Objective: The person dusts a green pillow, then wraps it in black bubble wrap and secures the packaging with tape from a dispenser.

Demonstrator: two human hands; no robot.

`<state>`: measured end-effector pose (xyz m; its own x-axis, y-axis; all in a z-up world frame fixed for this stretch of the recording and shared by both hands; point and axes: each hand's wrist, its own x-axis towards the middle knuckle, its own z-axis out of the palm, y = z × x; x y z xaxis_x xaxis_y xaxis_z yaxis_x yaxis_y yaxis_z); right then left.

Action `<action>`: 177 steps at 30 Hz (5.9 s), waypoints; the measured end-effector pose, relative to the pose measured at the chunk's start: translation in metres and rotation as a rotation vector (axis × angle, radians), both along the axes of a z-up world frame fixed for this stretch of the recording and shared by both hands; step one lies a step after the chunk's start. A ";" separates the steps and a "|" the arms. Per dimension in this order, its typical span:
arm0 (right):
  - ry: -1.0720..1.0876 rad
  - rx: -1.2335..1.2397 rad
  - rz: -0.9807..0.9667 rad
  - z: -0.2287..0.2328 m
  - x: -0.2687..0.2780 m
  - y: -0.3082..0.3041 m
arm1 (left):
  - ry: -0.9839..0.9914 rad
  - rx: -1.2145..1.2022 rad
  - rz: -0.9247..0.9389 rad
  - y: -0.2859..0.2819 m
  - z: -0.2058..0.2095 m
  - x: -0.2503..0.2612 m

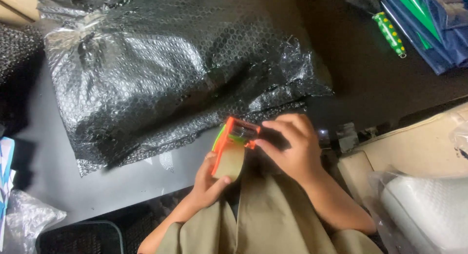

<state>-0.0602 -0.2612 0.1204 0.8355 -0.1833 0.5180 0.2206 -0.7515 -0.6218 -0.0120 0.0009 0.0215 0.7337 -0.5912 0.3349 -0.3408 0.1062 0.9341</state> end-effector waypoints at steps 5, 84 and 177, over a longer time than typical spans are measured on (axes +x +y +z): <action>-0.175 -0.079 -0.002 -0.001 0.010 0.021 | -0.169 0.106 -0.015 -0.007 0.014 -0.003; 0.722 1.032 0.128 -0.052 0.071 -0.018 | -0.343 0.175 -0.135 -0.016 0.037 0.020; 0.151 0.608 0.322 0.059 0.041 0.008 | -0.335 -0.004 0.284 0.029 0.034 0.005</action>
